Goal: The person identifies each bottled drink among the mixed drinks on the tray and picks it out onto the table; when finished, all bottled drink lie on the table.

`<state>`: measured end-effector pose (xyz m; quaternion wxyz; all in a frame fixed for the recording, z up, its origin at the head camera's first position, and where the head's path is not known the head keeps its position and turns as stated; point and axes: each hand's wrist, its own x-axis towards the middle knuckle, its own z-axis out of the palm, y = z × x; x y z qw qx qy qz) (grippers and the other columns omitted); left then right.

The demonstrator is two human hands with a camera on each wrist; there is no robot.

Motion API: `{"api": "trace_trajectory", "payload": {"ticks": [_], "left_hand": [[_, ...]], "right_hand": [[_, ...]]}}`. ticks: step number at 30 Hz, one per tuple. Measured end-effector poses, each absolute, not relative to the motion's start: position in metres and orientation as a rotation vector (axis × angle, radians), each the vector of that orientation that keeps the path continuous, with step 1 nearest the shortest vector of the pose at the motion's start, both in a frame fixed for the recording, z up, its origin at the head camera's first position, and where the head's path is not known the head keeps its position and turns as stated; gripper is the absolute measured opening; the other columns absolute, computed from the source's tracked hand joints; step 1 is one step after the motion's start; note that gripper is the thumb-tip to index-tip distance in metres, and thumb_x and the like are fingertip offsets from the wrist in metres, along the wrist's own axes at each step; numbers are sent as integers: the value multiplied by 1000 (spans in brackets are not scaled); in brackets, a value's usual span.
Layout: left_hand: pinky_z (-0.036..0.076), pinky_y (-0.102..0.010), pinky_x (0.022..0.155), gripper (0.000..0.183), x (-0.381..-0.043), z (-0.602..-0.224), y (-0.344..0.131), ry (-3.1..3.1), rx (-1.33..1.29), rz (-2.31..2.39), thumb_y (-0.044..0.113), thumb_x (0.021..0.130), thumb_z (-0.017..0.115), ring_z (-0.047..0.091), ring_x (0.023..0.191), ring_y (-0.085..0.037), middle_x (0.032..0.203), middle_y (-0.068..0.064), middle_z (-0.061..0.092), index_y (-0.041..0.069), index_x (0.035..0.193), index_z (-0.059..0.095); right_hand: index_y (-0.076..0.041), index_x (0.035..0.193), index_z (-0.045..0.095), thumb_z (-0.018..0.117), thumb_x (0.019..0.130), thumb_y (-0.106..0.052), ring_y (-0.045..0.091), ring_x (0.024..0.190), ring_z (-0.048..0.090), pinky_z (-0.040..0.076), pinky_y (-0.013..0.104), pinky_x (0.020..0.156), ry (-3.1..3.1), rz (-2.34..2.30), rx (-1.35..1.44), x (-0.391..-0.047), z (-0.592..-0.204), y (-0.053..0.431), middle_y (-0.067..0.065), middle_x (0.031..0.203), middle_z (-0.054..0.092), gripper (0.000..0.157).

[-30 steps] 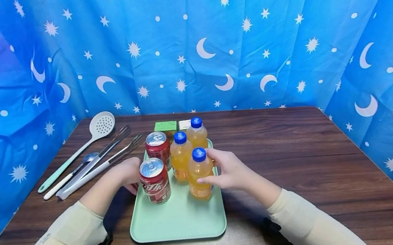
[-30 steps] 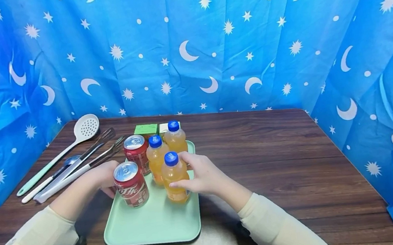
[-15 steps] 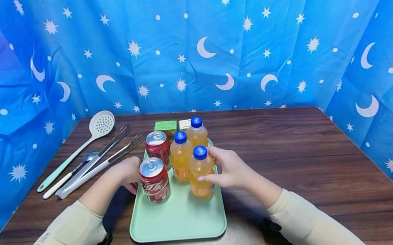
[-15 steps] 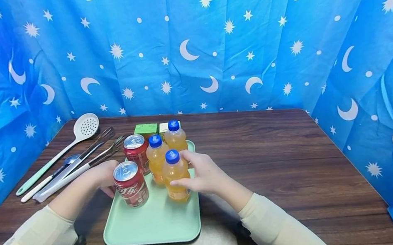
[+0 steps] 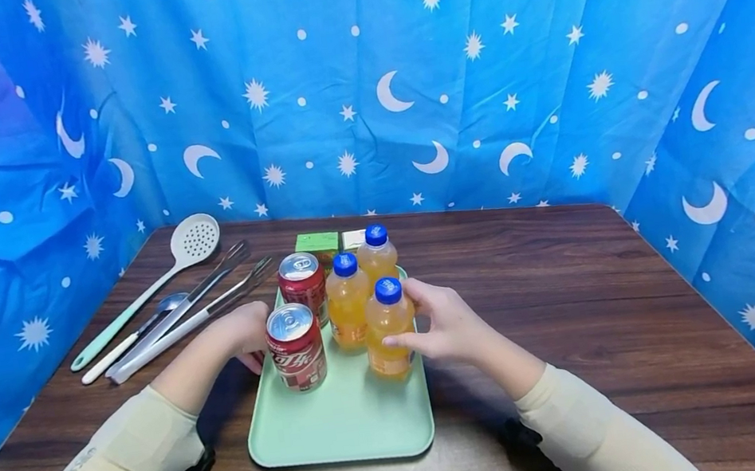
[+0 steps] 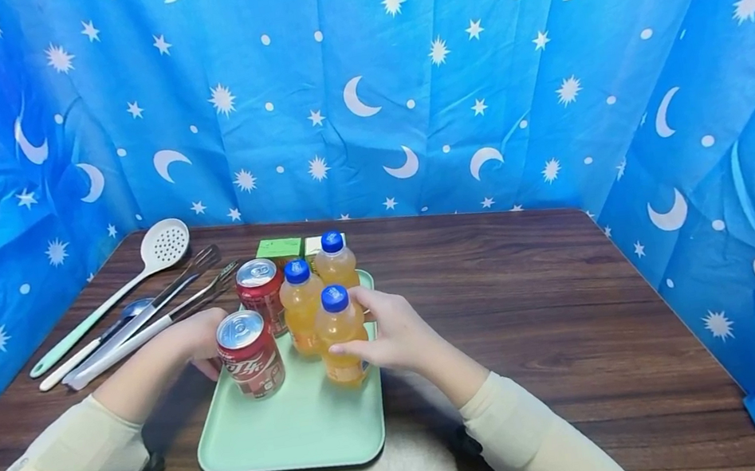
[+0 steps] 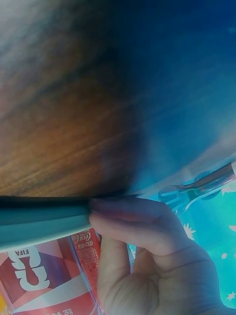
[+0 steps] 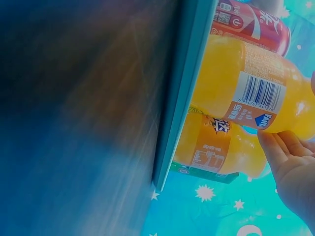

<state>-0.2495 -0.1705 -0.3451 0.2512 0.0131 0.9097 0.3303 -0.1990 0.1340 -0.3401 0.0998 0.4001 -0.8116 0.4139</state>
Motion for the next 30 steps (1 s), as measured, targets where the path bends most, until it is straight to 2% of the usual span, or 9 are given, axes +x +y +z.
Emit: {"api": "trace_trajectory", "payload": {"ticks": [12, 19, 26, 30], "left_hand": [[60, -38, 51, 23, -249, -346, -170, 2464, 41, 916, -11, 76, 64, 64, 61, -31, 77, -20, 60, -7, 93, 50], [60, -38, 52, 21, -247, -345, -168, 2462, 30, 909, -10, 76, 64, 64, 64, -30, 76, -20, 61, -7, 93, 53], [60, -38, 52, 23, -249, -345, -170, 2465, 38, 907, -10, 75, 65, 64, 61, -30, 76, -20, 61, -7, 94, 51], [60, -37, 52, 24, -248, -345, -169, 2471, 31, 885, -10, 75, 66, 64, 63, -29, 75, -20, 61, -6, 92, 51]], "right_hand": [[-9, 119, 54, 79, 77, -18, 10, 98, 60, 54, 26, 85, -2435, 1260, 1107, -199, -340, 140, -2, 109, 62, 50], [0, 117, 54, 78, 76, -7, 18, 96, 62, 55, 32, 85, -2476, 1259, 1052, -179, -314, 136, 8, 108, 63, 48], [-8, 116, 54, 79, 77, -19, 10, 94, 60, 55, 27, 83, -2446, 1255, 1042, -199, -334, 148, -3, 105, 63, 48], [-8, 114, 55, 79, 77, -19, 9, 92, 61, 56, 27, 82, -2446, 1245, 1016, -199, -333, 151, -3, 103, 63, 46]]}}
